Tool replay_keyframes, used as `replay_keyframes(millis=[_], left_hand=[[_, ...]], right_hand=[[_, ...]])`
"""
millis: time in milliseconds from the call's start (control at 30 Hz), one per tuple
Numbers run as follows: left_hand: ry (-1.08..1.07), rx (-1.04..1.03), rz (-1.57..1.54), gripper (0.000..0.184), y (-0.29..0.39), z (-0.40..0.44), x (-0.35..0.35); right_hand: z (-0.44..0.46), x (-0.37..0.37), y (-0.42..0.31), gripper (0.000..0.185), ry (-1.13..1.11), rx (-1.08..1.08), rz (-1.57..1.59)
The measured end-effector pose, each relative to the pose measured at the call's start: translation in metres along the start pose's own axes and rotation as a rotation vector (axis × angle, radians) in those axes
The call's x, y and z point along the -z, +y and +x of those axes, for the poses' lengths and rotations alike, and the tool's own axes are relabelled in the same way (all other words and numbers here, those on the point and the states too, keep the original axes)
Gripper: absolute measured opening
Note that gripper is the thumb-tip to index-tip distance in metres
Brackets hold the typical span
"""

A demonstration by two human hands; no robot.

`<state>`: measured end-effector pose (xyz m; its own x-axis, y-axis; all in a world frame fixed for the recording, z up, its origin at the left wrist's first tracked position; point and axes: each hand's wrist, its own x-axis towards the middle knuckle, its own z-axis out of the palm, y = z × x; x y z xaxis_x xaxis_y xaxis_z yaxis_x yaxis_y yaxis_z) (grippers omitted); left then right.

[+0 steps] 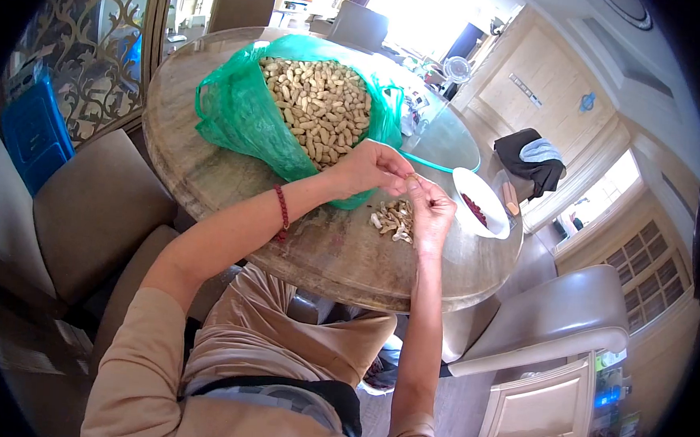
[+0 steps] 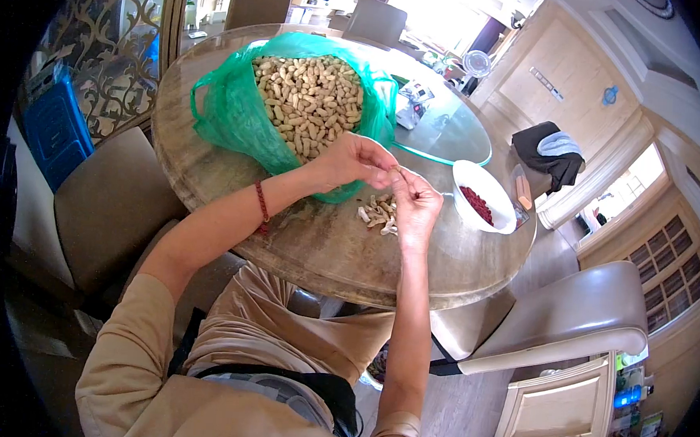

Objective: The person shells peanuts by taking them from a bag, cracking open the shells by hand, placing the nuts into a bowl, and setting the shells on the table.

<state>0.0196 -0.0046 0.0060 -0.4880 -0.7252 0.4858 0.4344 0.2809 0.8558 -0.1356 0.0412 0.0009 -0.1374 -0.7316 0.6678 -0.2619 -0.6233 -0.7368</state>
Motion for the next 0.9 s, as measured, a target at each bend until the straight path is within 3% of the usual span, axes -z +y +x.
replay_keyframes(millis=[200,300,367,600,900], left_hand=[[-0.066,0.024,0.05,0.024,0.003,0.0,0.003],[-0.124,0.042,0.043,0.027,0.003,0.0,0.004],[-0.218,0.008,0.089,0.031,0.002,-0.001,0.003],[-0.213,0.078,0.037,0.034,0.008,-0.006,-0.003],[-0.123,0.046,0.113,0.019,0.004,-0.002,0.002]], right_hand=[[0.001,0.002,0.0,0.013,-0.08,-0.04,0.138],[0.001,0.004,-0.004,0.006,-0.073,-0.124,0.11],[0.003,0.009,0.005,0.012,-0.072,-0.034,-0.019],[0.002,0.008,0.008,0.017,-0.094,0.067,-0.02],[0.0,0.007,0.0,0.013,-0.204,-0.056,0.103]])
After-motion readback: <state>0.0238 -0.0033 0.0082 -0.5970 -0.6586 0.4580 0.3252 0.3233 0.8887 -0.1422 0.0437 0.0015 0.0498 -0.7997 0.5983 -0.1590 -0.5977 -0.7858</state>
